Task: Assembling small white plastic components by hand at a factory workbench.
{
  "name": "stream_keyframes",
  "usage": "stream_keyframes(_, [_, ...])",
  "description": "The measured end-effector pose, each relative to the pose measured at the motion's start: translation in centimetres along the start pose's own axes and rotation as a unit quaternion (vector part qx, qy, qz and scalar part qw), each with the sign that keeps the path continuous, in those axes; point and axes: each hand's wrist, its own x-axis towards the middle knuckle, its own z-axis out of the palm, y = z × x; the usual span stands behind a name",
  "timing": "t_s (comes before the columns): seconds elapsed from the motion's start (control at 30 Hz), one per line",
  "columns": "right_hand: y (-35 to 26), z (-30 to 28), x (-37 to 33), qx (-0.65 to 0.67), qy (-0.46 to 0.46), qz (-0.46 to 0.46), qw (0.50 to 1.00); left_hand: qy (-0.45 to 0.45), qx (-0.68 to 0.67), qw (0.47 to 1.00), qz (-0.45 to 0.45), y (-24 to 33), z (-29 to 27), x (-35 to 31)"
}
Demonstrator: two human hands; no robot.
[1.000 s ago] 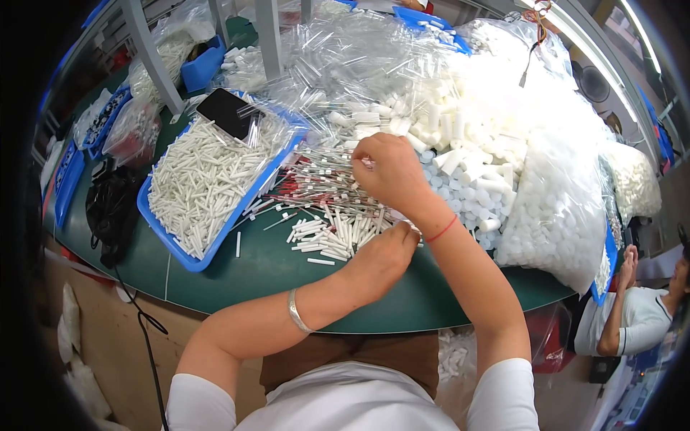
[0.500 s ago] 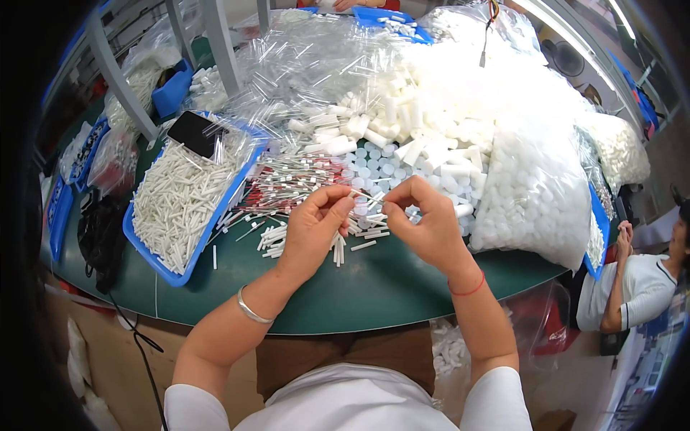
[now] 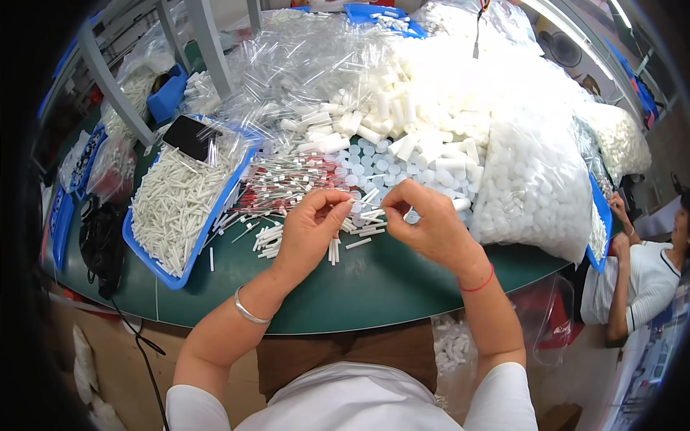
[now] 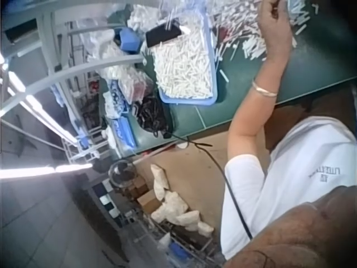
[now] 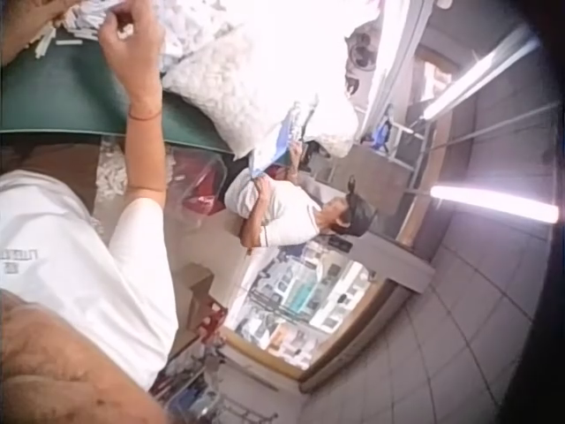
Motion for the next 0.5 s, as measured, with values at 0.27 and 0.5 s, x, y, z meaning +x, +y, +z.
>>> stream_keyframes(0.27, [0.6, 1.1, 0.1, -0.102, -0.051, -0.127, 0.985, -0.043, 0.248, 0.952, 0.176, 0.4, 0.2, -0.8])
stream_keyframes(0.5, [1.7, 1.9, -1.0, -0.085, -0.046, -0.117, 0.988, -0.079, 0.276, 0.942, 0.174, 0.4, 0.0, -0.6])
